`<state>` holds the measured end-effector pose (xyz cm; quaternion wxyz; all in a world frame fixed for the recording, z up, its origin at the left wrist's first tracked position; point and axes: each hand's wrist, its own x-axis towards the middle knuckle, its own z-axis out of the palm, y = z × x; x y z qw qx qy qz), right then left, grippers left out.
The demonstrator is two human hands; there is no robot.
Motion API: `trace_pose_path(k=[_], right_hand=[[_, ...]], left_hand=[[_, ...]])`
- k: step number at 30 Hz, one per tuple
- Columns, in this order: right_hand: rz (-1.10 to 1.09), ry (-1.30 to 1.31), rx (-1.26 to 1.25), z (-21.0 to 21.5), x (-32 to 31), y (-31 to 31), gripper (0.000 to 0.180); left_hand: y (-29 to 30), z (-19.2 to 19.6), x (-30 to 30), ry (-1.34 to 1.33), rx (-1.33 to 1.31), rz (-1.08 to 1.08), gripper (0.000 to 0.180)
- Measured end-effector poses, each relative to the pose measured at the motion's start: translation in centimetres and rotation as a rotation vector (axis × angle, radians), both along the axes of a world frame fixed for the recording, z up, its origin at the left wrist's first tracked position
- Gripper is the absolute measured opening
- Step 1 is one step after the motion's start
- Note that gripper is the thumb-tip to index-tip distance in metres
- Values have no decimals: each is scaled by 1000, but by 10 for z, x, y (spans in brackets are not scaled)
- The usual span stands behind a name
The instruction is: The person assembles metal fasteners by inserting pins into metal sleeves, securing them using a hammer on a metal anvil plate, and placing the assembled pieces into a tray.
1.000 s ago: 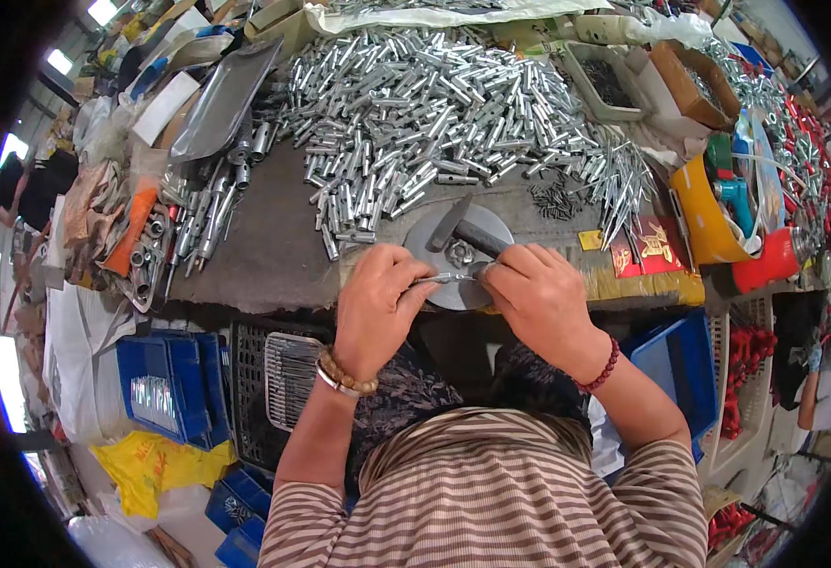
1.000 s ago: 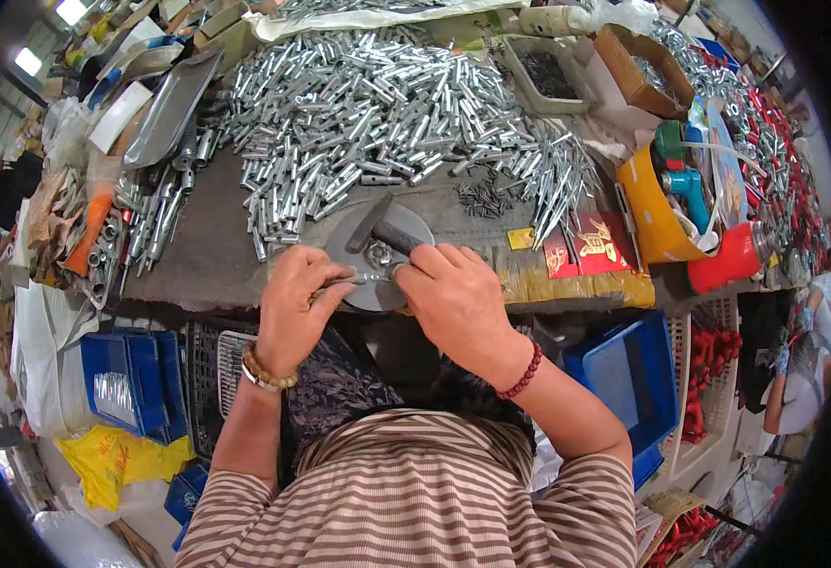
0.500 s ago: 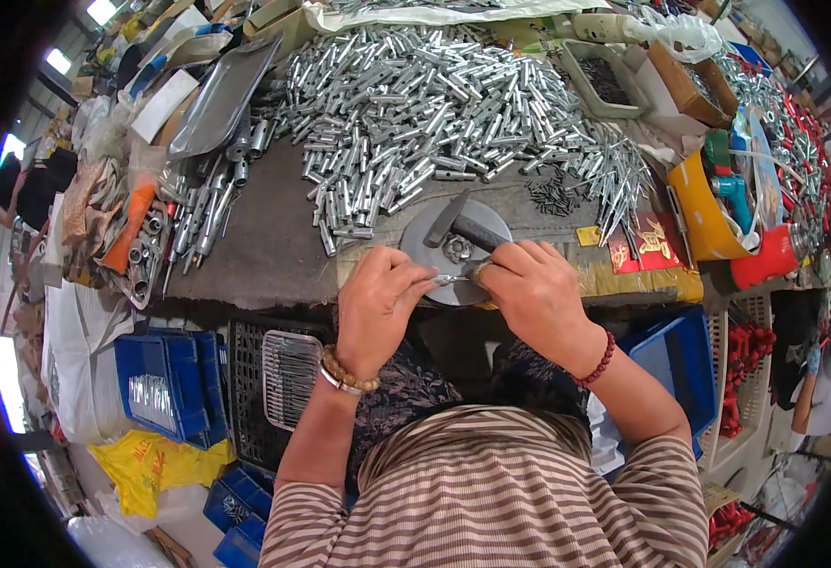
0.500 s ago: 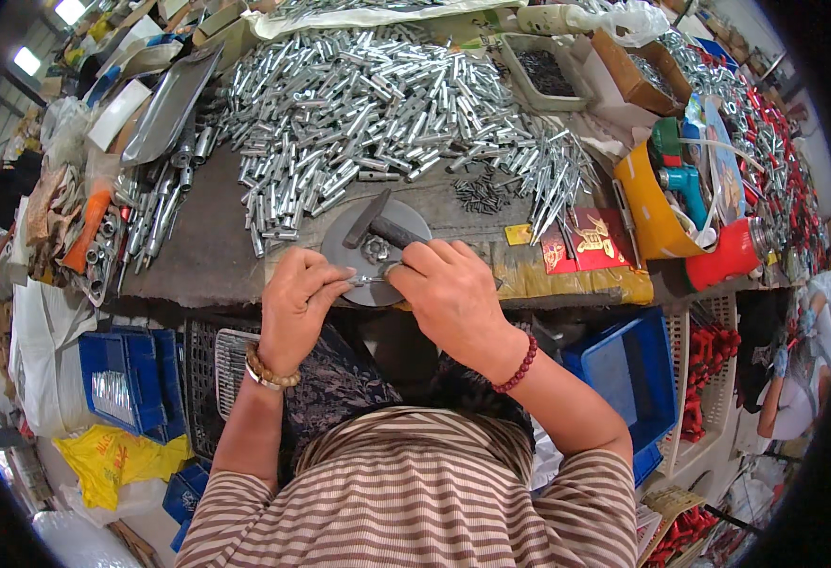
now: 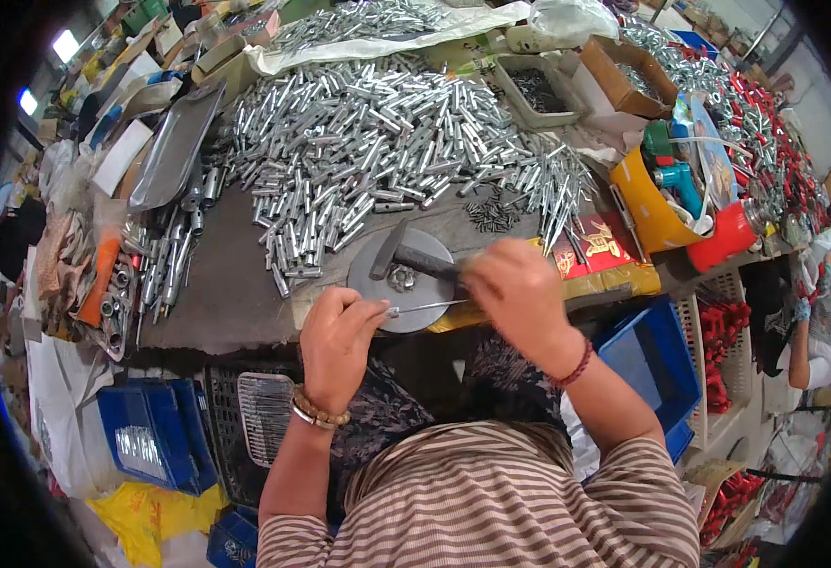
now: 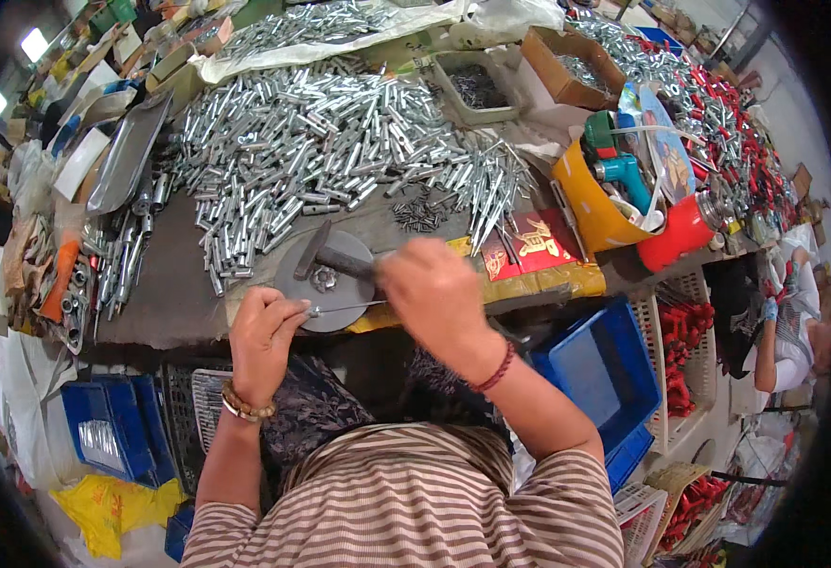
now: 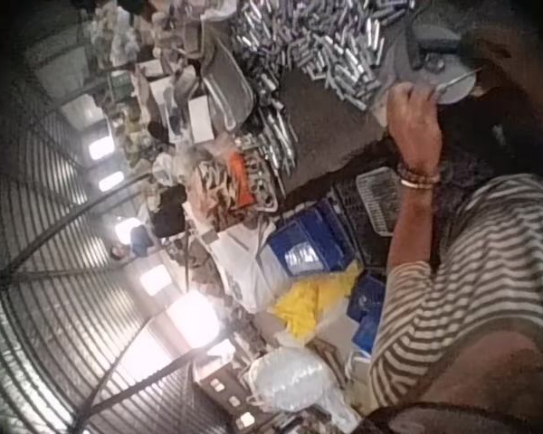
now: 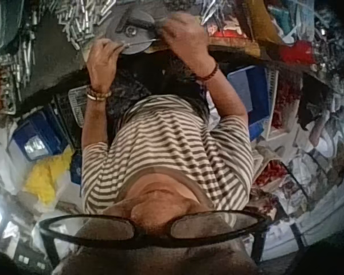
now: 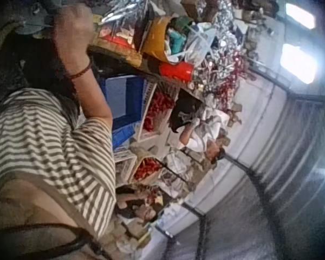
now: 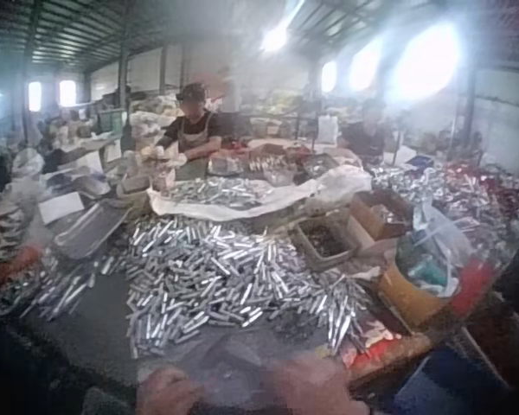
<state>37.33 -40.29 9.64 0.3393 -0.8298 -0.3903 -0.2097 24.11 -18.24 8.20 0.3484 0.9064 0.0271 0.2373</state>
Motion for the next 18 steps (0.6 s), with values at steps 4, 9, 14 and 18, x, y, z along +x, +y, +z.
trace_pose_path(k=[4, 9, 14, 18], right_hand=[[-190, 4, -109, 2, 43, -31, 13], [-137, -48, -223, 2, 57, -19, 11], [-110, -153, -330, -12, 63, -17, 13], [-81, -120, -350, -10, 59, -27, 17]], left_hand=[[2, 1, 6, -24, 19, -3, 17], [6, 2, 3, -27, 32, 17, 15], [3, -9, 3, -68, 114, -17, 16], [0, -8, -3, -108, 92, 4, 17]])
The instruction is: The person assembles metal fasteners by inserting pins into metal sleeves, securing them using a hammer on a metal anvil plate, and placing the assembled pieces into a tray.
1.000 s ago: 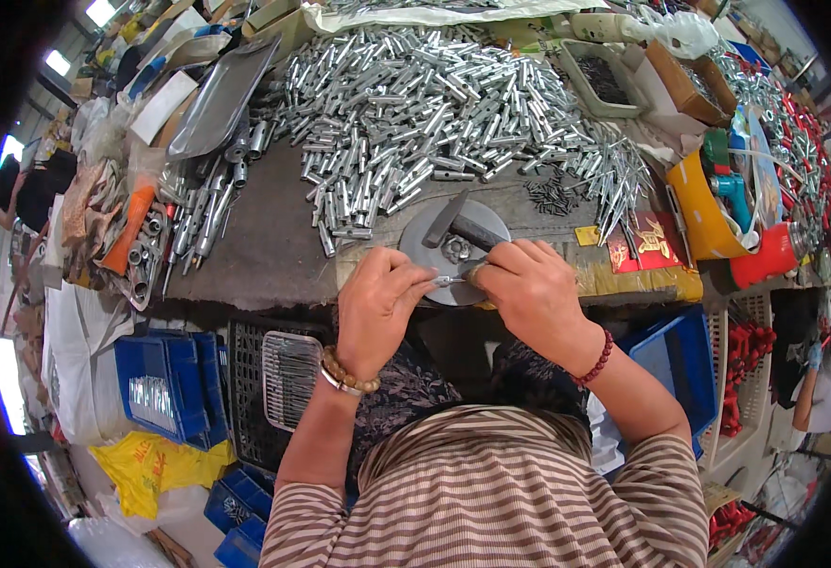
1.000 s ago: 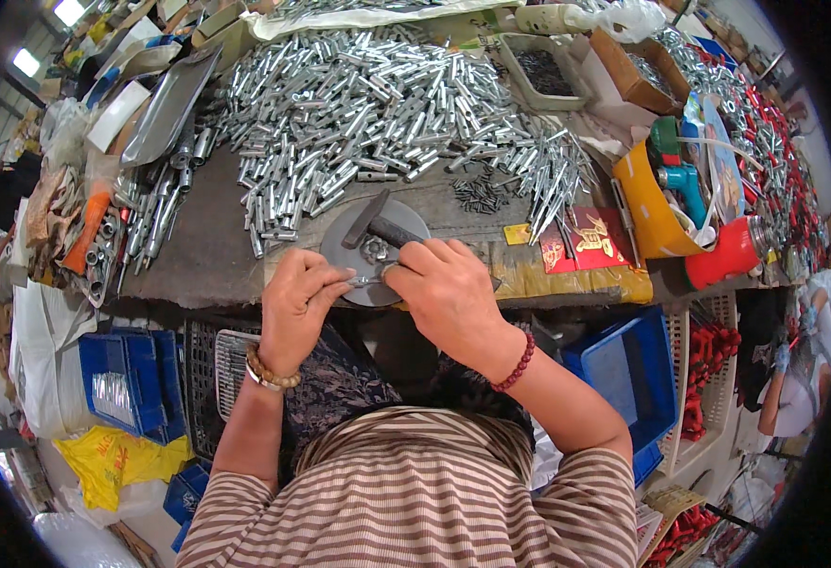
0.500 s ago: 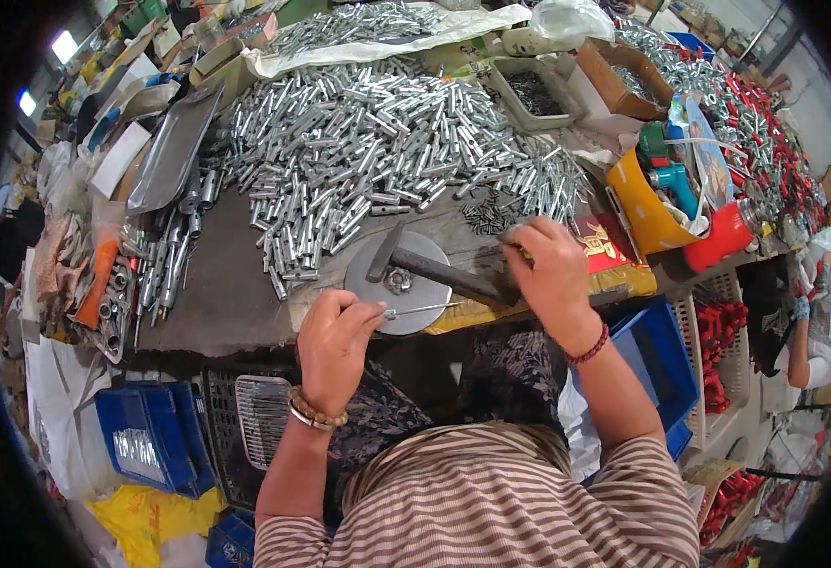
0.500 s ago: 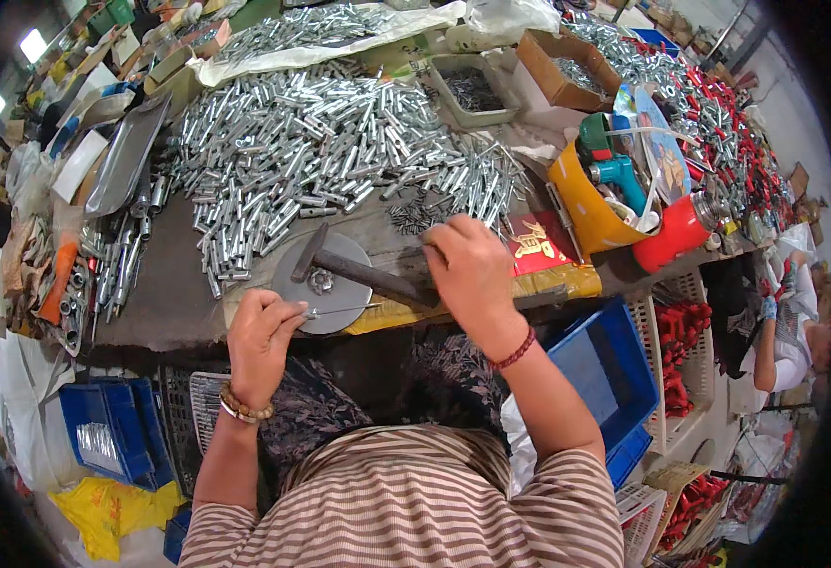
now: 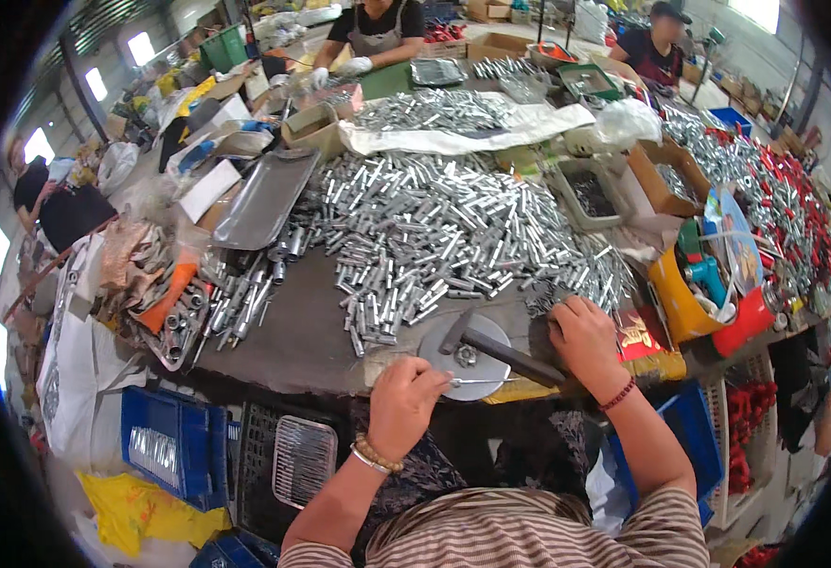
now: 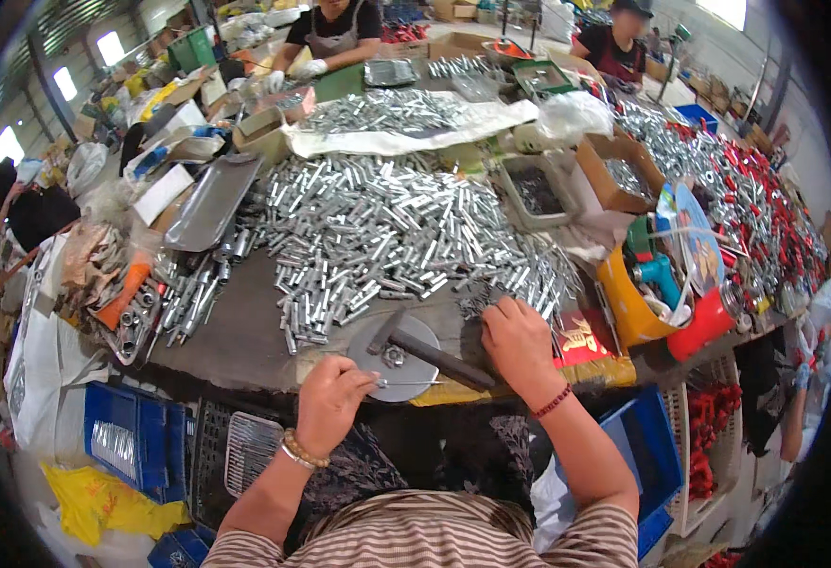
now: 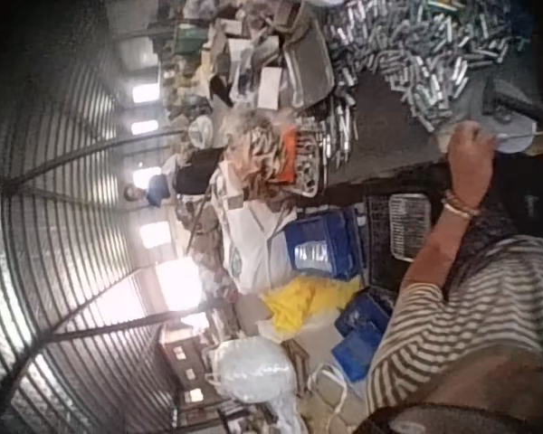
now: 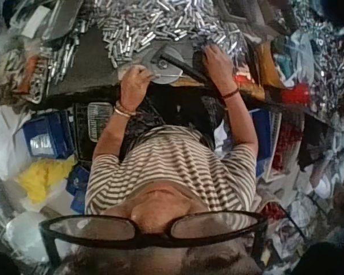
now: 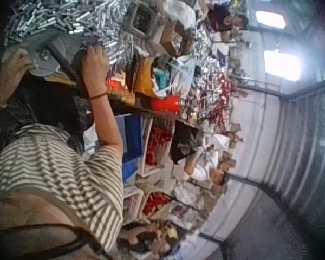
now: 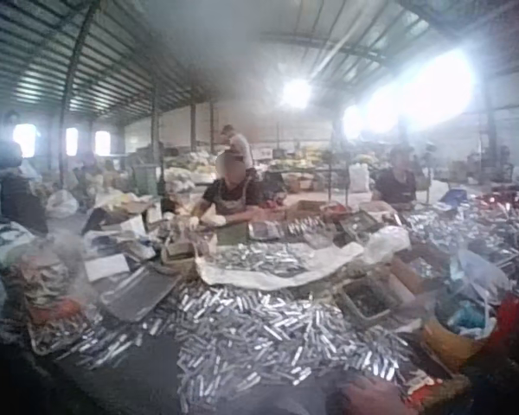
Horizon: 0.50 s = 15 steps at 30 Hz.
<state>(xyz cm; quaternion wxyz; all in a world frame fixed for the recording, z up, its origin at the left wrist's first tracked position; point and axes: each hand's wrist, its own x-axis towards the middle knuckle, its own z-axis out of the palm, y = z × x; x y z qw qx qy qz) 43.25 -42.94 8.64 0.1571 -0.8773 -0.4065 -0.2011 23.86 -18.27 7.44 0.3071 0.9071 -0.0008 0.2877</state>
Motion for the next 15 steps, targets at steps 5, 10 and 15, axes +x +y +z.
trace_pose_path(k=[5, 10, 15], right_hand=[[-4, -6, -7, 2, -2, 2, 18], [36, 70, 106, 8, -6, 4, 15], [10, 485, 344, 27, -18, 20, 12]], left_hand=[[0, 1, -3, 32, -13, 6, 17], [1, -3, 1, 41, -34, -3, 15], [4, -3, 3, 42, 9, 14, 13]])
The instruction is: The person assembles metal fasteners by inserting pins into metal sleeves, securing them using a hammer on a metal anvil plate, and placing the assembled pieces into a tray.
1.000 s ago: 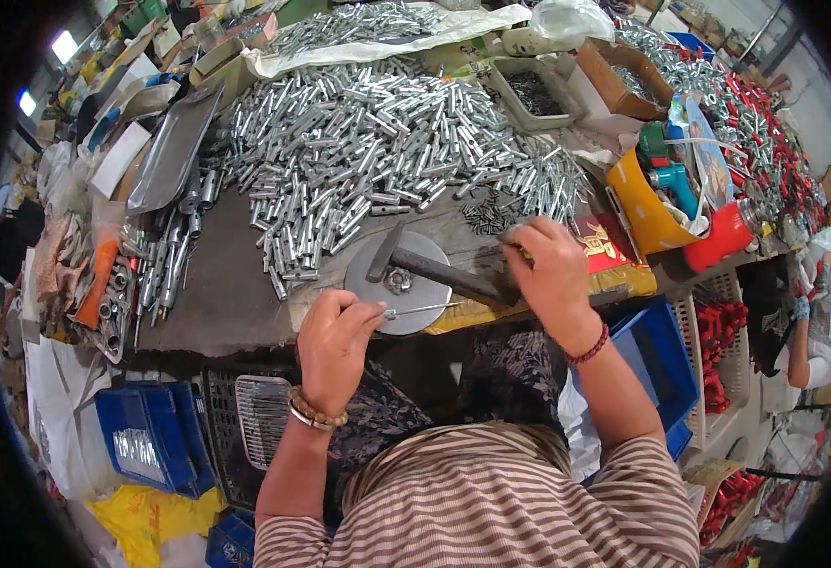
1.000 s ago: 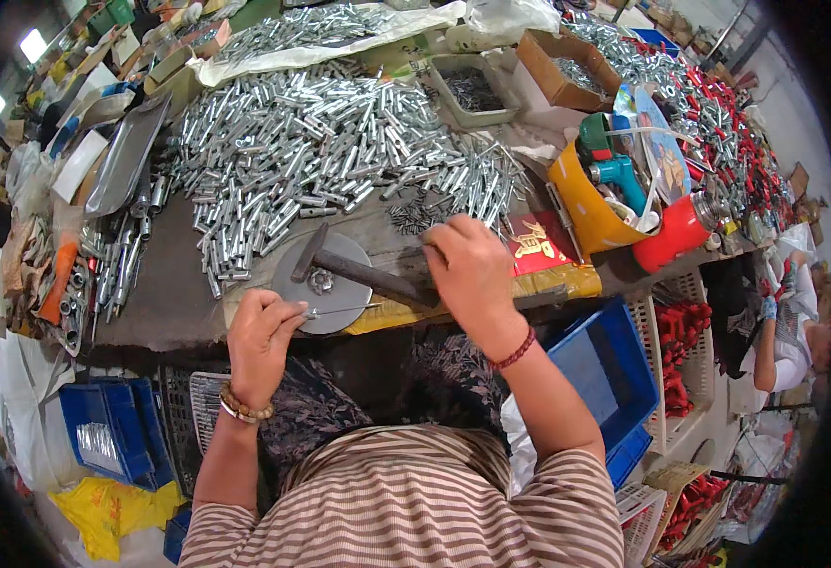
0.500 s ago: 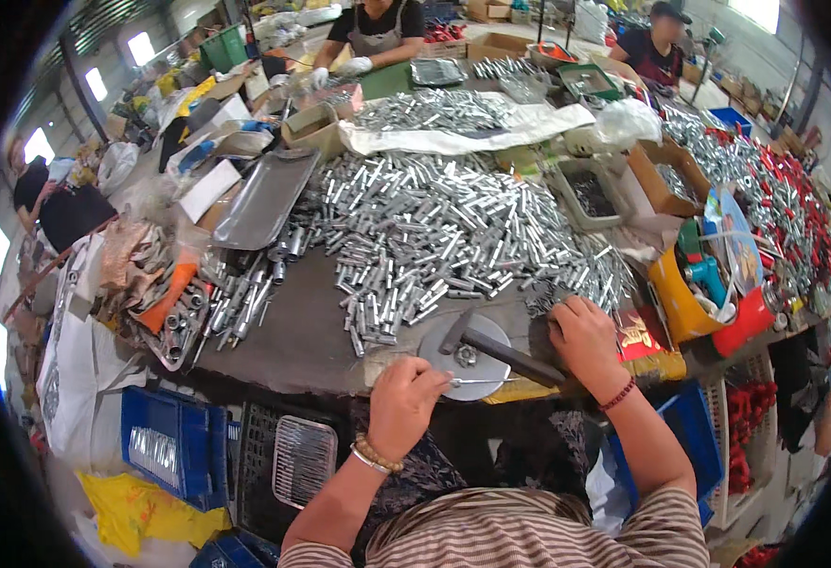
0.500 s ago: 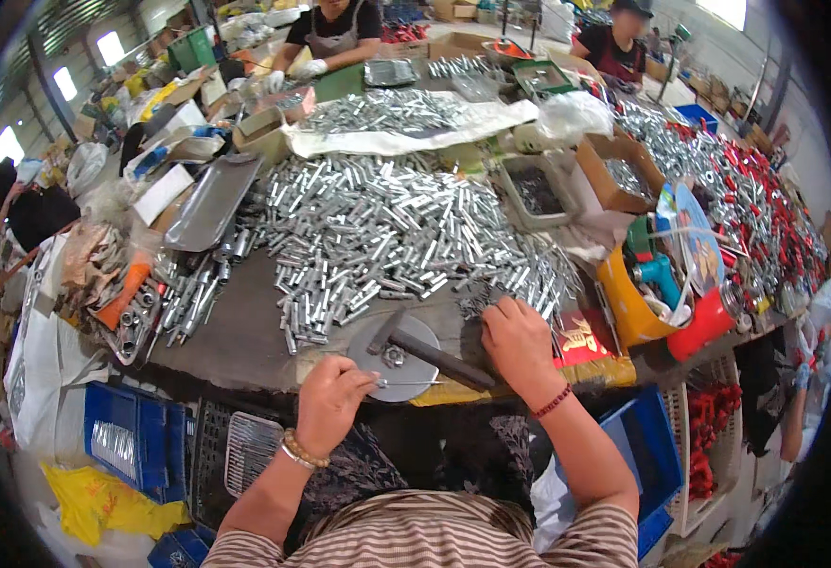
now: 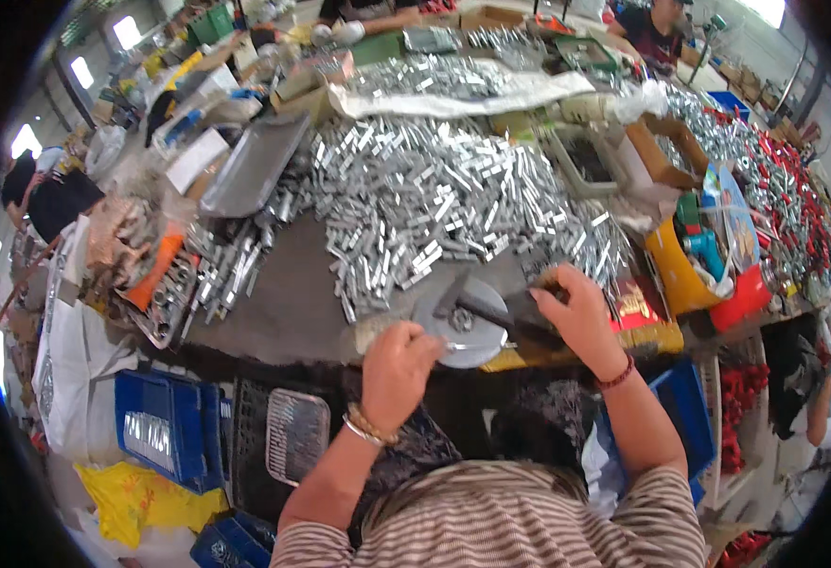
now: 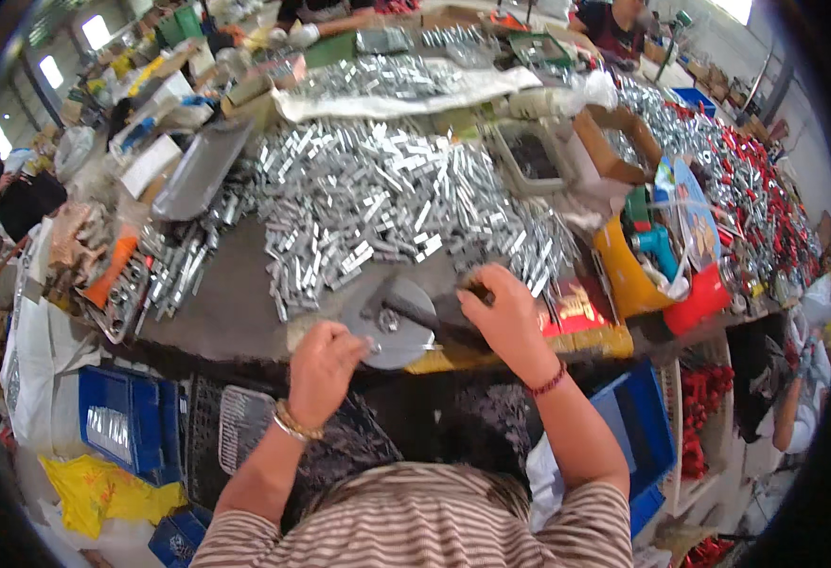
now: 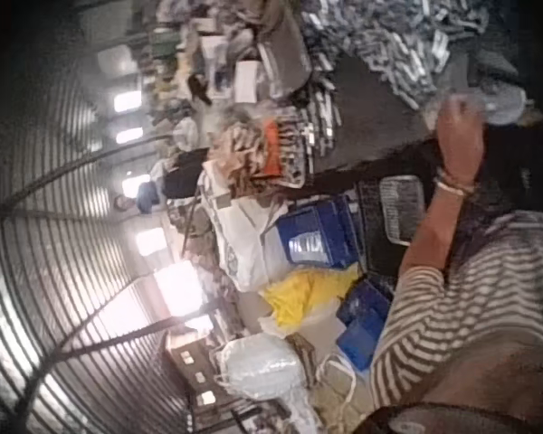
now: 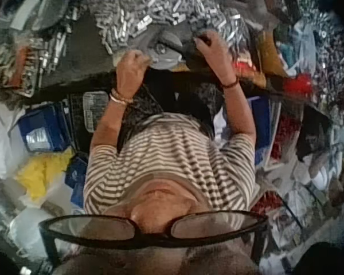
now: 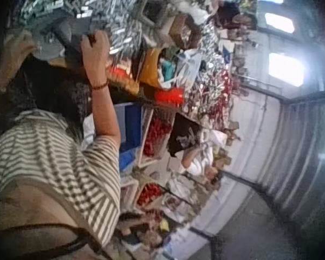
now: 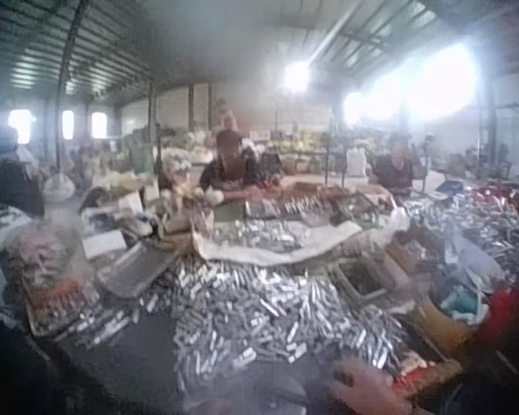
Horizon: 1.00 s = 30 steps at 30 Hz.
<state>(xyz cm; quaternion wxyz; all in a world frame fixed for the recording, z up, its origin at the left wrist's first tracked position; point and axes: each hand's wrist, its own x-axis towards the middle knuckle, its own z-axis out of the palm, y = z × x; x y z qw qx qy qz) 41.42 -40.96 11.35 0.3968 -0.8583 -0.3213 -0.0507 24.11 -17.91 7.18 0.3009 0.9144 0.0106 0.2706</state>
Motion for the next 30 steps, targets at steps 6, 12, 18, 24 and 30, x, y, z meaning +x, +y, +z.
trace_pose_path(k=[6, 12, 18, 24, 30], right_hand=[[78, 892, 466, -2, -8, 9, 12], [113, 1097, 630, 0, -14, 5, 12], [159, 1247, 736, 6, -18, 3, 10], [221, 543, 292, 7, -34, 17, 11], [361, -74, 26, 8, -55, 44, 15]], left_hand=[[0, 7, 4, -33, -20, -14, 18], [-3, 6, 0, -10, -63, -20, 17], [-5, 5, -2, -10, -81, -16, 17], [-3, 6, 1, -24, -25, -16, 19], [0, 3, 2, -42, -9, -12, 20]])
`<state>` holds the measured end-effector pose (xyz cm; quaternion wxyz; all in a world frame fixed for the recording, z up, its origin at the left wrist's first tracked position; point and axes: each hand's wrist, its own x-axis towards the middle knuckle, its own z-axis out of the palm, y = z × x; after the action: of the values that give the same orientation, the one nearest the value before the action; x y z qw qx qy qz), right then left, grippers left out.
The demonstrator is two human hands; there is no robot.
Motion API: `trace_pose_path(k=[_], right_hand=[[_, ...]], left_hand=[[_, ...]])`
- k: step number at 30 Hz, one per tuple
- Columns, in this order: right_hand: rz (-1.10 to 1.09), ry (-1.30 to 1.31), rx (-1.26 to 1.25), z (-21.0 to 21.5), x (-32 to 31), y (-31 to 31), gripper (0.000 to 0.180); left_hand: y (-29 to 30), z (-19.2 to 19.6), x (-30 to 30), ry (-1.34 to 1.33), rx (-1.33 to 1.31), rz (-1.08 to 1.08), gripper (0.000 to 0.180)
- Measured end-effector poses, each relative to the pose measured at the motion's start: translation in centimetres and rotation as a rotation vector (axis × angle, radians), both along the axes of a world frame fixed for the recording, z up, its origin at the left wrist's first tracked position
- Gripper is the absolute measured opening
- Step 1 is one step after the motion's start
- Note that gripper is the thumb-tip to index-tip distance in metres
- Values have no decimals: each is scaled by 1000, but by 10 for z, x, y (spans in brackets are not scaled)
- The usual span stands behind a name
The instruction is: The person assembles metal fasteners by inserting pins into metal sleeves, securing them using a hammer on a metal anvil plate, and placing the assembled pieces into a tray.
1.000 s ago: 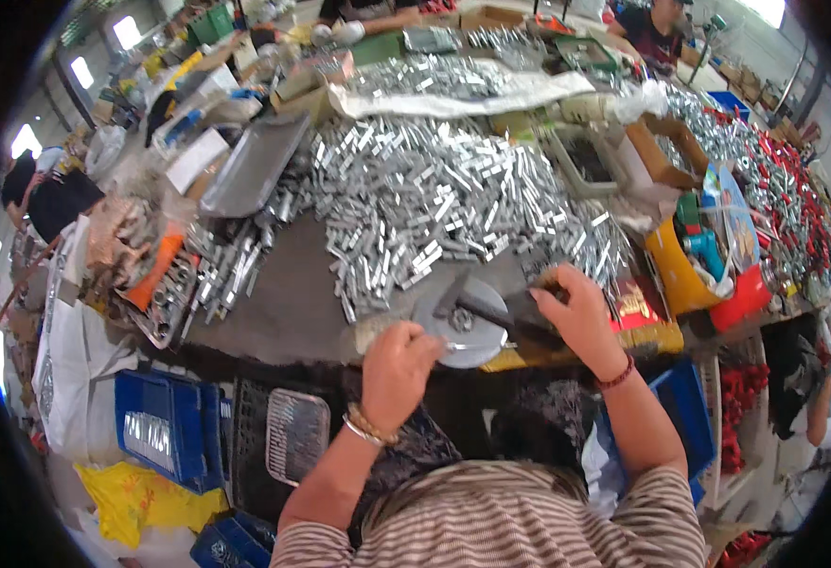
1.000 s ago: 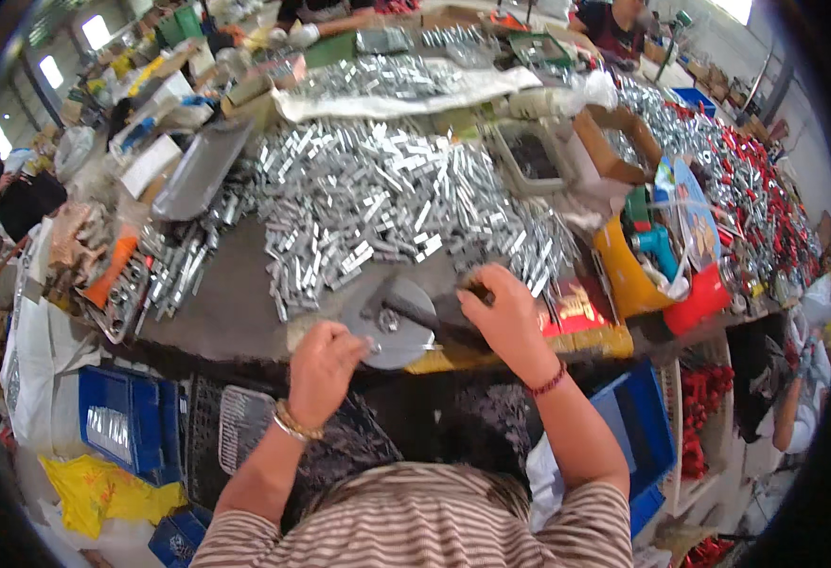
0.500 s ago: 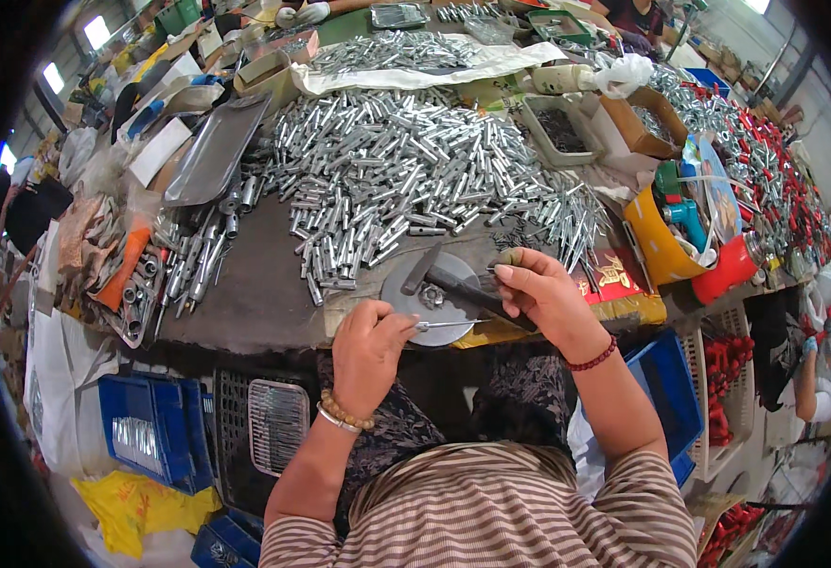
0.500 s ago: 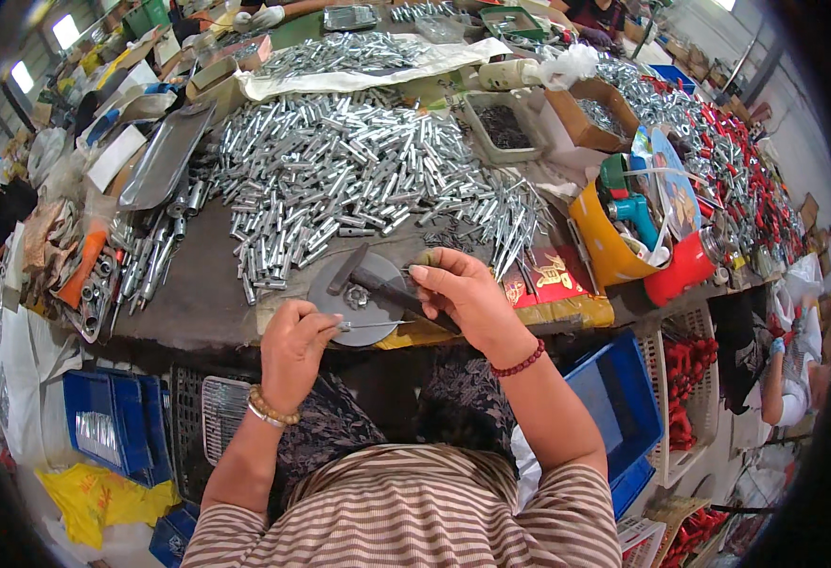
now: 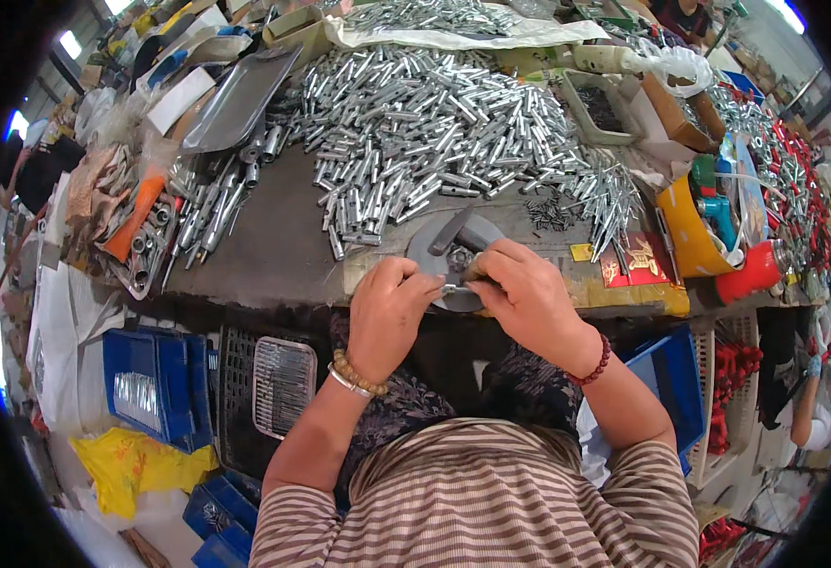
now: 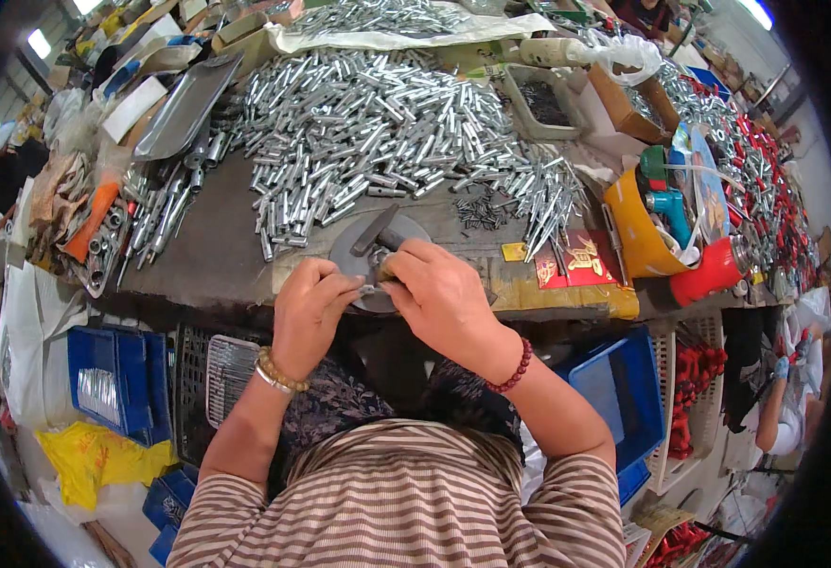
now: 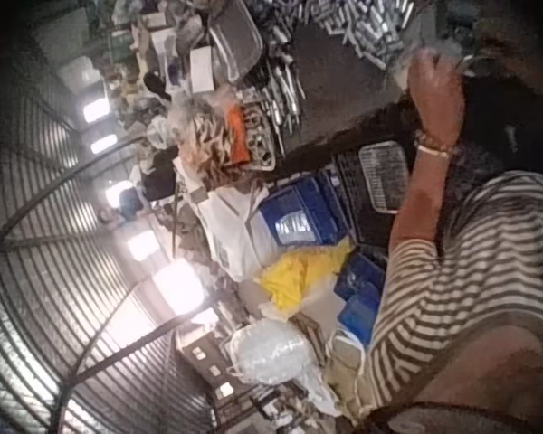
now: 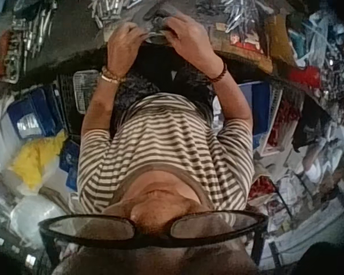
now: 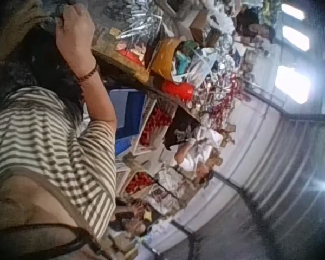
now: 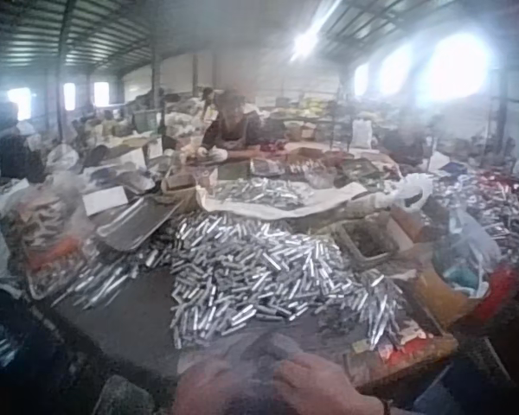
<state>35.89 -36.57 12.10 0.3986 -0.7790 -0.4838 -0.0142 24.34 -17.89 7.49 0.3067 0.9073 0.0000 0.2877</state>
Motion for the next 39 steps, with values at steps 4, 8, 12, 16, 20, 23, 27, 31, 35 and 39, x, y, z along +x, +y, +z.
trace_pose_path(k=[4, 8, 12, 16, 20, 23, 27, 31, 35, 39], right_hand=[[39, -126, -50, -6, -2, 8, 16], [61, -171, -72, -4, -2, 10, 16], [100, -243, -107, 0, 2, 14, 14], [153, -420, -250, 19, -1, 20, 15], [154, -540, -353, 33, -11, 26, 15], [144, -464, -383, 17, -11, 20, 19], [84, -386, -255, 1, -14, 14, 19], [23, -386, -216, -3, -18, 14, 14], [18, -388, -208, -6, -16, 15, 16], [-11, -378, -174, -10, -16, 16, 12]], left_hand=[[0, 2, -1, -8, 4, -7, 19], [1, -2, 0, -7, 10, -1, 18], [2, -2, 3, -15, -4, -11, 15], [3, -2, 1, 7, 40, 3, 8], [3, -12, -1, -52, 56, 34, 9], [-1, -9, -2, 3, 27, 9, 9], [0, -5, -4, -18, 23, 4, 12], [-1, -2, -3, -21, 30, 8, 18], [4, -4, -2, -25, -22, -30, 16], [3, -4, -2, -36, -94, -36, 14]])
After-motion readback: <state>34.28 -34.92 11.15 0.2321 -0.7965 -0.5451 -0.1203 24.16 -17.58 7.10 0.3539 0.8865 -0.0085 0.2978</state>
